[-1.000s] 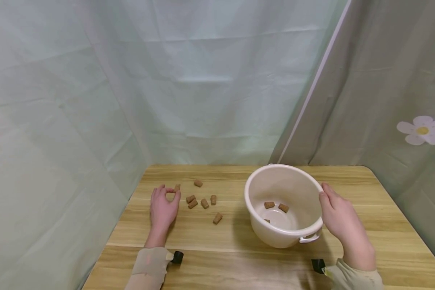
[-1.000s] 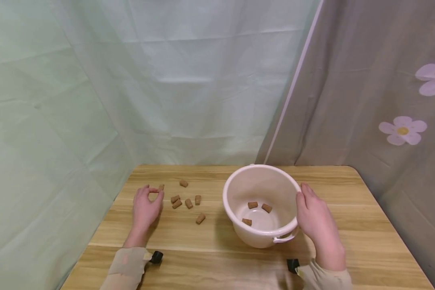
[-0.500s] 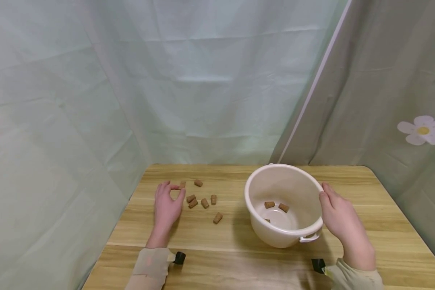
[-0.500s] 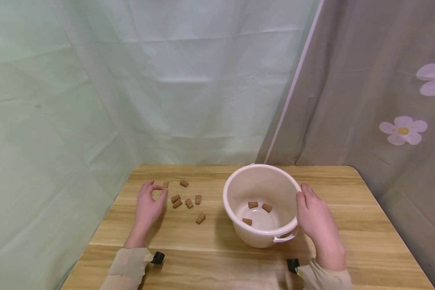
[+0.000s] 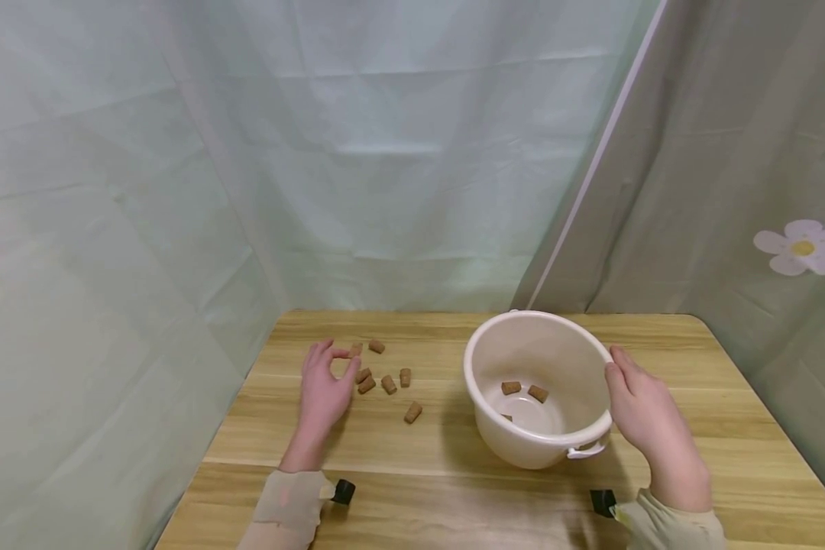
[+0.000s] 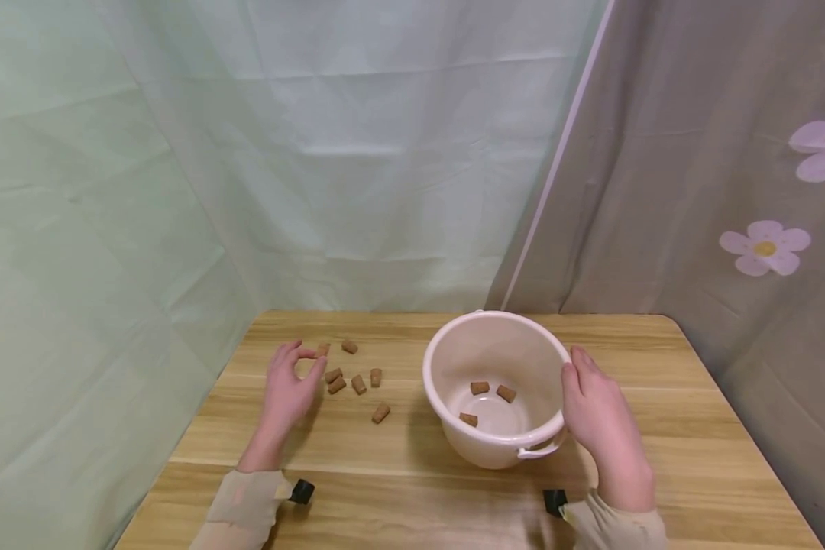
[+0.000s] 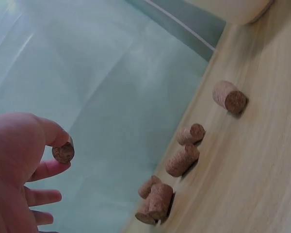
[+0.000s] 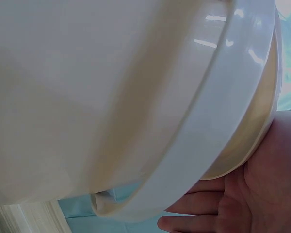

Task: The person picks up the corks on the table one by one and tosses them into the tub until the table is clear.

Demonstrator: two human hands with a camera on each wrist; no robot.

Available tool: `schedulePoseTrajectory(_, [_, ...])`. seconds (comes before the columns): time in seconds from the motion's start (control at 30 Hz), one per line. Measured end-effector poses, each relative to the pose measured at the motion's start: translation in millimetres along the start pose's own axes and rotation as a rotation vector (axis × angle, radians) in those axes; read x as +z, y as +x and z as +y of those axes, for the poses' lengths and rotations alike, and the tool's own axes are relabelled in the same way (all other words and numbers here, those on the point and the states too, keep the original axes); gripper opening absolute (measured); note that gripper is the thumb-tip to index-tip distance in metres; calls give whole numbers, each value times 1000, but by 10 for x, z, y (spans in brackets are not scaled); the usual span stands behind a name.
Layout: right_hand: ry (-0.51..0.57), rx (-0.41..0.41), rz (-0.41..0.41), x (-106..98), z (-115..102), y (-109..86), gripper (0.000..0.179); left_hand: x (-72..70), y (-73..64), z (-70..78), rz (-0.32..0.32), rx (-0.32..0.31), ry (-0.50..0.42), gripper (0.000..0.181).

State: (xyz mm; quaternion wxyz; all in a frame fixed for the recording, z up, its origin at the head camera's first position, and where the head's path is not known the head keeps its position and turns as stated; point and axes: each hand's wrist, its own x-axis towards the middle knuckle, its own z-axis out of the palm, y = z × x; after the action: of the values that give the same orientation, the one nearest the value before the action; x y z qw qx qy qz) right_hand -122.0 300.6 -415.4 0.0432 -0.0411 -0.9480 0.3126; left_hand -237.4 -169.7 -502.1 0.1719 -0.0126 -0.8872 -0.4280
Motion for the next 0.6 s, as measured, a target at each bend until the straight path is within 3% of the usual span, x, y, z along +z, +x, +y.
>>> schedulePoseTrajectory(0.33, [3,-1,7,3,6,10,69,-5,-66,225,-19,96,-54,22])
schedulePoseTrajectory(0.6, [-3,2,7,5,16,14,69,-63,-107,362,-76,100,-85,21])
